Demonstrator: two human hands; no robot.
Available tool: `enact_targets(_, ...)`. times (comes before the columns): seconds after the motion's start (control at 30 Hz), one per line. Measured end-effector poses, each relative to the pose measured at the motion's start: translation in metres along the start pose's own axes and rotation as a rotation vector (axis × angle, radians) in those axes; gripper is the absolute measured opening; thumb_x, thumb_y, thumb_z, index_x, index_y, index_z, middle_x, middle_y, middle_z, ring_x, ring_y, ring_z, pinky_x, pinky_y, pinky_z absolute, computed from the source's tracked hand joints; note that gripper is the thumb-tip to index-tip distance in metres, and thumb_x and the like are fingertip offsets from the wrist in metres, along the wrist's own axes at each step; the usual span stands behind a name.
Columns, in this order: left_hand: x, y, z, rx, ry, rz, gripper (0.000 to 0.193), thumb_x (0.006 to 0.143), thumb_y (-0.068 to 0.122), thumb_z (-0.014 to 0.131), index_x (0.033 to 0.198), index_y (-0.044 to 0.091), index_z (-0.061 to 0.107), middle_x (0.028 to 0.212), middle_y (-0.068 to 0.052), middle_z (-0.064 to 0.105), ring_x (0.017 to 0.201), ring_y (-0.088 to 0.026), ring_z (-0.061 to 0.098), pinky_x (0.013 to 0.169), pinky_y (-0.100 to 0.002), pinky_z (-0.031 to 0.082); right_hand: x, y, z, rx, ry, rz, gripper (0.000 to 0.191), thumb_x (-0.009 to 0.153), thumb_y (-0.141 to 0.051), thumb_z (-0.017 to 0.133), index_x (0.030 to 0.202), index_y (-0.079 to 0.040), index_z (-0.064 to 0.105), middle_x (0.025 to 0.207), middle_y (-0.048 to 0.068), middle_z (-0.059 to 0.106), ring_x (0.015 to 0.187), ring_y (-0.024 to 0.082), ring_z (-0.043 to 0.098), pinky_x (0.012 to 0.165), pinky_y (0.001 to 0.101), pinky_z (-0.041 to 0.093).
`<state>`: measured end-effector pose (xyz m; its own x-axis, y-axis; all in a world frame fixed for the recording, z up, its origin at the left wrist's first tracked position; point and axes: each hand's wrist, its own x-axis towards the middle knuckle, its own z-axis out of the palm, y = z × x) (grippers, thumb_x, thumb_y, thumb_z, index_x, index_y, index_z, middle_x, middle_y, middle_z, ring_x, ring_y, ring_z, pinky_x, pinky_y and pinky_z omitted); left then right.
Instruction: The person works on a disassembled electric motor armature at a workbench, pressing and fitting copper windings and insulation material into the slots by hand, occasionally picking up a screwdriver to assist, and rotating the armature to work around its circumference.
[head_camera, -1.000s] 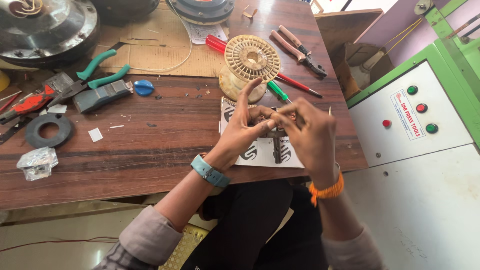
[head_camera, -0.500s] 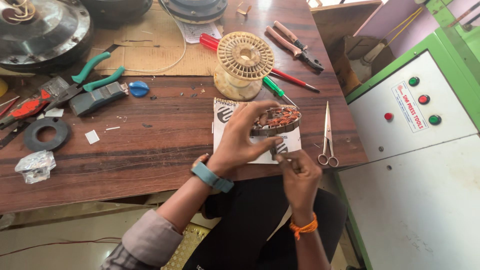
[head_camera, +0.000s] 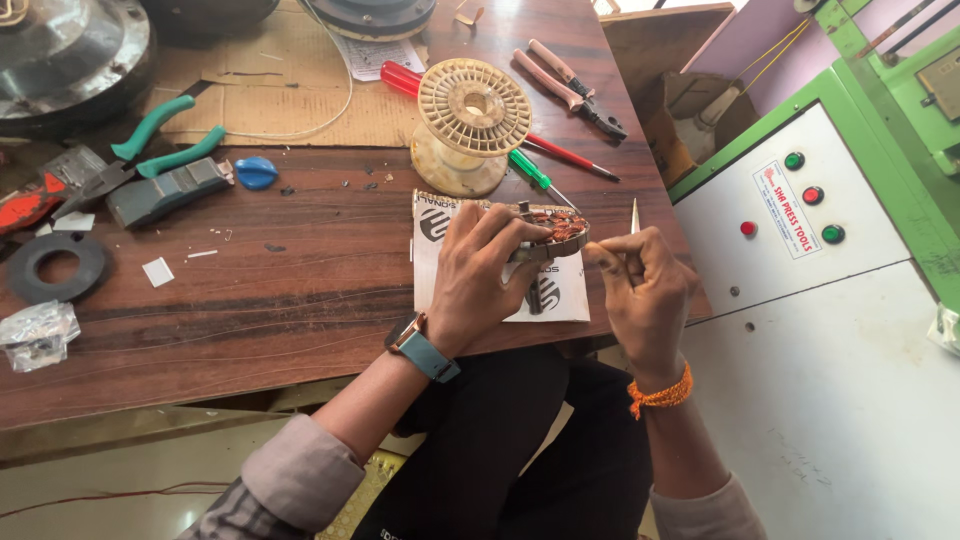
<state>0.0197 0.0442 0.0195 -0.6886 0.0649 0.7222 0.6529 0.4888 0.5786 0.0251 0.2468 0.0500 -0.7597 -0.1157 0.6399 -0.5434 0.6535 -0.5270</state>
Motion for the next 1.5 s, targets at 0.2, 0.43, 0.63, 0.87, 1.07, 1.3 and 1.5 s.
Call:
enact_targets(0.2,-0.001,0.000,-0.001,-0.011,-0.003,-0.007,0.035,0.077,0.009,0.083,0.110,0.014,0.070,0.103,0.000,0.059,0.095,-0.026,0.052,0.090,-0.041,0.045,0.024,-0.007,0.008,-0.092,-0.042,-0.114,0.018,0.097,-0.011,0.081,0.094,-0.004,0.064,0.068,-0.001,0.057,0.058,0.004,0.050,0.053,0.0252,0.040)
enact_targets(0.43,0.003,-0.008,-0.003,-0.407,-0.026,-0.251,0.080,0.080,0.019,0.085,0.148,0.015,0.043,0.110,-0.003,0.058,0.089,-0.021,0.049,0.084,-0.037,0.047,0.064,-0.021,0.025,-0.235,-0.253,-0.111,0.016,0.092,-0.013,0.080,0.095,-0.006,0.067,0.071,0.008,0.068,0.061,0.019,0.068,0.055,0.0345,0.049)
enact_targets(0.63,0.012,-0.024,-0.008,-1.034,-0.135,-0.687,0.108,0.087,0.015,0.075,0.164,0.017,0.000,0.108,-0.005,0.074,0.102,-0.010,0.070,0.095,-0.029,0.053,0.073,-0.040,0.036,-0.149,-0.315,-0.154,0.015,0.092,-0.014,0.080,0.093,-0.007,0.067,0.076,0.008,0.071,0.065,0.018,0.069,0.055,0.0334,0.050)
enact_targets(0.87,0.005,-0.033,-0.011,-1.099,-0.090,-0.568,0.091,0.087,0.003,0.071,0.161,0.012,0.017,0.099,-0.003,0.069,0.095,-0.009,0.064,0.087,-0.027,0.051,0.028,-0.056,0.028,0.017,-0.165,0.008,0.012,0.089,-0.010,0.083,0.094,-0.006,0.072,0.067,-0.001,0.059,0.055,0.004,0.043,0.048,0.0254,0.035)
enact_targets(1.07,0.001,-0.033,-0.008,-1.104,-0.116,-0.510,0.079,0.087,-0.001,0.067,0.154,0.010,0.027,0.097,-0.002,0.066,0.090,-0.006,0.060,0.084,-0.023,0.050,-0.029,-0.041,0.047,0.174,-0.101,0.191,0.009,0.089,-0.008,0.082,0.090,-0.004,0.073,0.057,-0.008,0.043,0.053,0.001,0.032,0.046,0.0244,0.024)
enact_targets(1.3,0.002,-0.011,-0.016,-0.389,-0.085,-0.085,0.061,0.080,0.014,0.085,0.132,0.008,0.055,0.100,-0.003,0.056,0.099,-0.018,0.055,0.089,-0.034,0.049,-0.069,-0.014,0.053,0.261,0.041,0.386,0.008,0.091,-0.007,0.078,0.089,-0.003,0.072,0.058,-0.010,0.040,0.054,0.000,0.029,0.048,0.0246,0.021)
enact_targets(1.5,0.000,0.000,-0.004,-0.038,-0.003,0.009,0.038,0.076,0.007,0.082,0.110,0.010,0.066,0.108,-0.005,0.059,0.104,-0.030,0.055,0.093,-0.043,0.046,-0.064,0.016,0.032,0.163,0.175,0.263,0.015,0.097,-0.016,0.078,0.091,-0.005,0.068,0.067,-0.010,0.045,0.059,0.001,0.033,0.051,0.0235,0.025)
